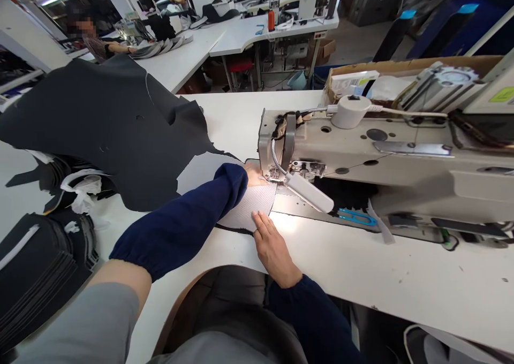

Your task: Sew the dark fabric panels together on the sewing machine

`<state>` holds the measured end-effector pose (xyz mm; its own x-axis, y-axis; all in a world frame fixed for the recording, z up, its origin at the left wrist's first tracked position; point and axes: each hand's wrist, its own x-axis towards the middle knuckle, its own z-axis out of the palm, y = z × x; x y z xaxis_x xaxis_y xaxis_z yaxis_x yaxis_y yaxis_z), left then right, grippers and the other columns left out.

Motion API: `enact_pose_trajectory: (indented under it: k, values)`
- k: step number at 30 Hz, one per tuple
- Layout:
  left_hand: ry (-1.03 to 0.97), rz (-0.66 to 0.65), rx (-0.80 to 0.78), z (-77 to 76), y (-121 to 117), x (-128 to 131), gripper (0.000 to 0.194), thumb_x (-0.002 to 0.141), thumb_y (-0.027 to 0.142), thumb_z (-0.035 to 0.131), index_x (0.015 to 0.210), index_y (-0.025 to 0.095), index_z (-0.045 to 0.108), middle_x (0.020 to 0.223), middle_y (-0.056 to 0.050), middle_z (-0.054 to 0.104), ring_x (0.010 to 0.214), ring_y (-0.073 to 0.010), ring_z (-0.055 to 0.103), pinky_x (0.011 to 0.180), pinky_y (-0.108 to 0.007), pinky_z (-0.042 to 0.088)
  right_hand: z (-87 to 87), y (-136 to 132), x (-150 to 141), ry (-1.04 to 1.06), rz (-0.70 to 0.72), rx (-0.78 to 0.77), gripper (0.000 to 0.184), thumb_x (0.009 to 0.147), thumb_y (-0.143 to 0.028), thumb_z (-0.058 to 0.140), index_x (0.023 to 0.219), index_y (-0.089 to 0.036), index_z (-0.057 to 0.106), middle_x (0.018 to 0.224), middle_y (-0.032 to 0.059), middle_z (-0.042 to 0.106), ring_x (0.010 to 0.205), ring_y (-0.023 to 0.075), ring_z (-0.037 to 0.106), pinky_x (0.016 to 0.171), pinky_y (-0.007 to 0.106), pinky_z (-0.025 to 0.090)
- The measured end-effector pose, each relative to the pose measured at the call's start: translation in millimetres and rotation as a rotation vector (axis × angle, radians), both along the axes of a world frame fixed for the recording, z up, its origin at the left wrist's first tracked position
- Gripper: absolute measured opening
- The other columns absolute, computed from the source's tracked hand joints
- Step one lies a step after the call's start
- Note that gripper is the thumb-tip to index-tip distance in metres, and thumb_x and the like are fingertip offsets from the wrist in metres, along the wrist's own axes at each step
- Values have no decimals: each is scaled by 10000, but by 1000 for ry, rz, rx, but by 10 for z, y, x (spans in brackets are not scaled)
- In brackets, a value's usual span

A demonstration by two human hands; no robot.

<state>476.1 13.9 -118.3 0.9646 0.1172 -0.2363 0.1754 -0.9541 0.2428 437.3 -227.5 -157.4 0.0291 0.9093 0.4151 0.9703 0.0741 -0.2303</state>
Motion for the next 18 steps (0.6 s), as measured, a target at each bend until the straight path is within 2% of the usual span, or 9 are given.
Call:
enact_pose_trajectory:
  k: [7,15,18]
  values:
    - [28,18,-49,35,38,-10,289,784,368,578,1010,213,670,984,-51,677,932,-248,604,833,-353,440,9,36,7,35,1,-18,344,877,11,295,808,-91,617,1404,174,392,1372,273,221,1084,478,376]
    - [41,16,-20,163,-40,35,273,819,300,588,1043,159,653,1064,-84,655,985,-262,574,856,-376,404,4,32,17,-56,-7,-32,348,856,26,279,800,-111,594,1401,162,401,1383,257,193,1072,470,401]
    - [0,15,18,211,-89,-30,257,850,286,566,1044,139,648,1100,-102,637,1034,-266,549,931,-410,369,2,31,4,-86,-14,-10,348,853,28,272,777,-106,585,1382,173,418,1381,267,208,1055,467,418]
